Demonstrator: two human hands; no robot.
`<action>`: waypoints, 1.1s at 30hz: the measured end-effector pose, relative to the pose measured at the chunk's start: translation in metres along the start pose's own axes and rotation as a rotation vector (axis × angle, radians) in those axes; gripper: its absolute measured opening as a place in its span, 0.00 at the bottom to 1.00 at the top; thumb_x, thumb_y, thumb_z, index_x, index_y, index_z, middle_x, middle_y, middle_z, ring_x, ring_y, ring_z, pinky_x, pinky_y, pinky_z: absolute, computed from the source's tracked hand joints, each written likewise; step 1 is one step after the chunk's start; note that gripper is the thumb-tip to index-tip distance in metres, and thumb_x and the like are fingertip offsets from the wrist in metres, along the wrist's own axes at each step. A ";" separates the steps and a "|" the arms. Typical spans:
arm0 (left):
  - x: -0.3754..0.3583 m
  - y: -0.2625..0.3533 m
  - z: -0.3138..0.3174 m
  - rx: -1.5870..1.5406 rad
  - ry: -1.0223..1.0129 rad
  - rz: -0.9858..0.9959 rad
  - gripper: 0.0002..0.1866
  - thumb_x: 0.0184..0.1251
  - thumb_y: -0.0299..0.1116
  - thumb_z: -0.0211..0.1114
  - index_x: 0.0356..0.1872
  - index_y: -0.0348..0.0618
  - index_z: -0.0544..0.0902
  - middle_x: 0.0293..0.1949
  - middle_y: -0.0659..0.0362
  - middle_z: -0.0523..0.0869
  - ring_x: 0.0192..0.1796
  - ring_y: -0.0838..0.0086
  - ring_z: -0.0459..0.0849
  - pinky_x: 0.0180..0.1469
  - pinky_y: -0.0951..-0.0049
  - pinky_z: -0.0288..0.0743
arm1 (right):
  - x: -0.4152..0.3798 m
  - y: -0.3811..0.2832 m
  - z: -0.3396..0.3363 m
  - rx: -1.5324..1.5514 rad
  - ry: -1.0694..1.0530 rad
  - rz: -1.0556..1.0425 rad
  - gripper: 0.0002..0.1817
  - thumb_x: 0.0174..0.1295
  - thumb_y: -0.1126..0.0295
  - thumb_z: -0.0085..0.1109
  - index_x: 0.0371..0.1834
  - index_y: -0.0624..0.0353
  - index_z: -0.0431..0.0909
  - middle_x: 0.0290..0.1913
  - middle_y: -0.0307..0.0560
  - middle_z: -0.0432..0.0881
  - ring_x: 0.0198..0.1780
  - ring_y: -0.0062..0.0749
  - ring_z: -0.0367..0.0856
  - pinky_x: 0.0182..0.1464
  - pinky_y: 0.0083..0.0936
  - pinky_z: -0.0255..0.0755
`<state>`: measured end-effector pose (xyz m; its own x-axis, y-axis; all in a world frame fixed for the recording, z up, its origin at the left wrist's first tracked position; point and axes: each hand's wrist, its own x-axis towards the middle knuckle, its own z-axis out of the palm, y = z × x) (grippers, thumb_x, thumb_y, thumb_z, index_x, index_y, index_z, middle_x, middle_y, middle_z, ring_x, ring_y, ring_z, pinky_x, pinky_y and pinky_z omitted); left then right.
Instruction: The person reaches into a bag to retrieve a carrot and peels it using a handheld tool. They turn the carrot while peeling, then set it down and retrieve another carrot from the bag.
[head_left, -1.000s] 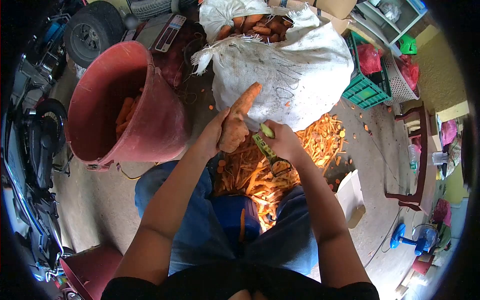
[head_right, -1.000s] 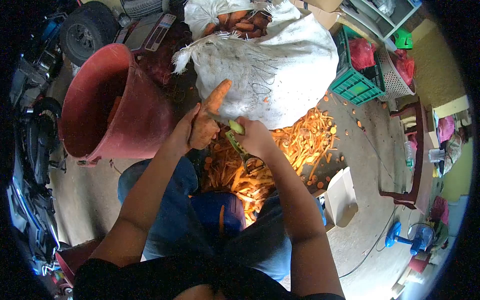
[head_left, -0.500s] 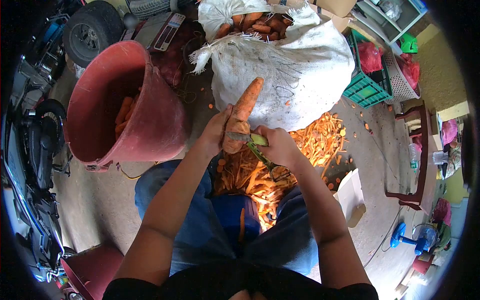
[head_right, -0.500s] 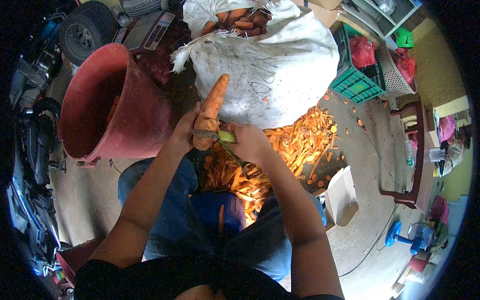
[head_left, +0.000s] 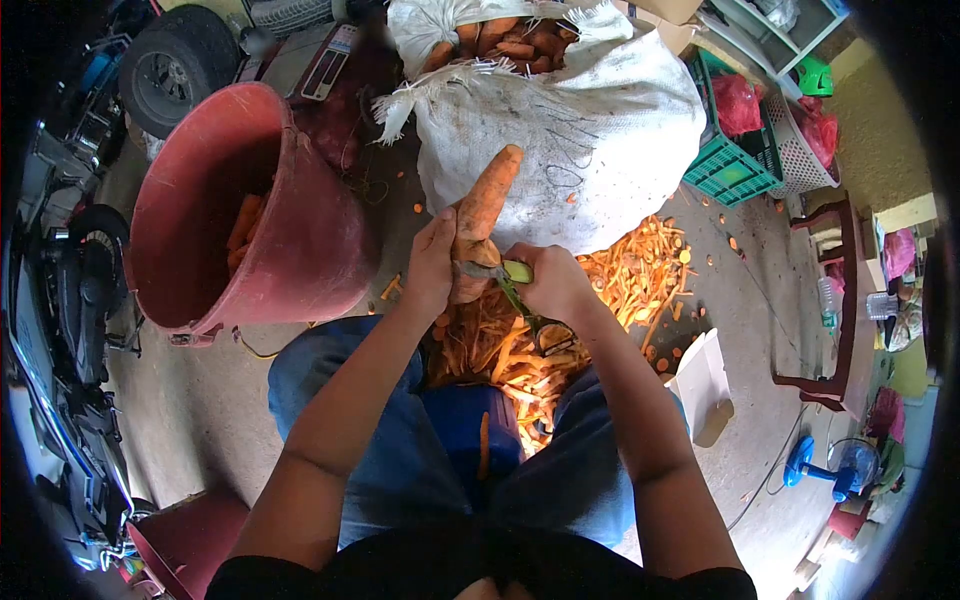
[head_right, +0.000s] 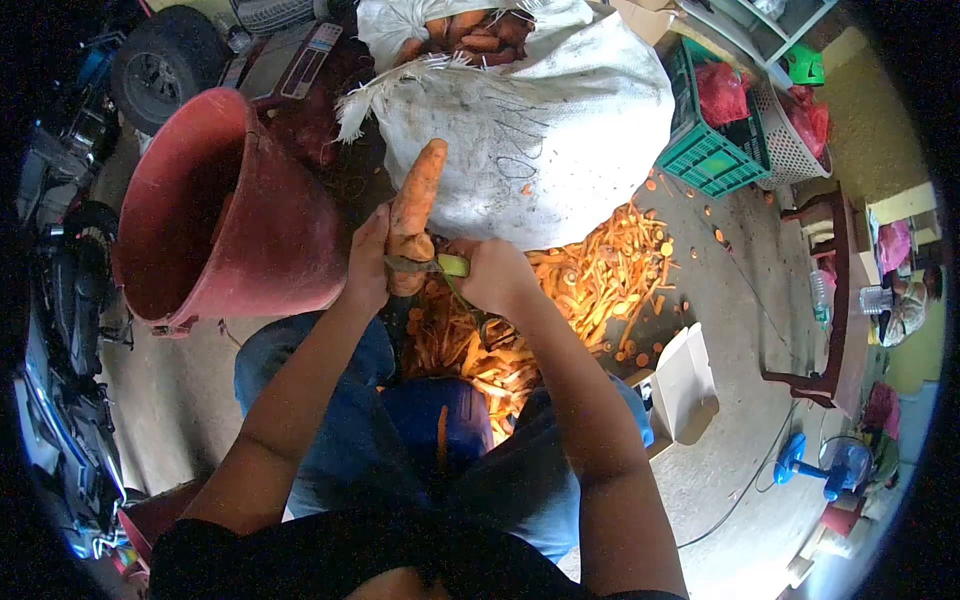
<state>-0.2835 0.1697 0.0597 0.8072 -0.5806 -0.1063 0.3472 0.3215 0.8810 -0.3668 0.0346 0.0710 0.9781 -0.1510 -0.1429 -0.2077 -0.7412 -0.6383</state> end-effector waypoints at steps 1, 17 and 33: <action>0.001 0.000 -0.001 0.001 -0.001 -0.001 0.21 0.64 0.46 0.41 0.44 0.37 0.69 0.28 0.60 0.76 0.28 0.80 0.76 0.32 0.80 0.71 | 0.000 0.001 0.001 -0.013 0.002 -0.011 0.14 0.42 0.70 0.52 0.35 0.57 0.73 0.27 0.58 0.75 0.32 0.50 0.74 0.34 0.32 0.68; -0.005 0.004 0.009 0.345 0.059 0.129 0.23 0.63 0.48 0.43 0.42 0.36 0.72 0.30 0.61 0.76 0.32 0.82 0.73 0.37 0.81 0.67 | 0.002 0.009 0.006 0.087 -0.038 -0.002 0.15 0.43 0.69 0.53 0.36 0.60 0.74 0.26 0.57 0.76 0.31 0.47 0.76 0.34 0.30 0.68; 0.006 0.011 -0.014 -0.111 -0.203 -0.427 0.19 0.64 0.46 0.41 0.37 0.38 0.71 0.28 0.58 0.78 0.27 0.77 0.78 0.30 0.77 0.74 | 0.008 0.007 0.004 0.413 -0.374 0.042 0.14 0.50 0.67 0.52 0.38 0.63 0.73 0.28 0.46 0.77 0.33 0.25 0.73 0.39 0.23 0.64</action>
<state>-0.2684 0.1799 0.0626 0.4760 -0.8084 -0.3462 0.6849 0.0938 0.7226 -0.3604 0.0310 0.0627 0.9145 0.1230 -0.3853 -0.3066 -0.4108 -0.8587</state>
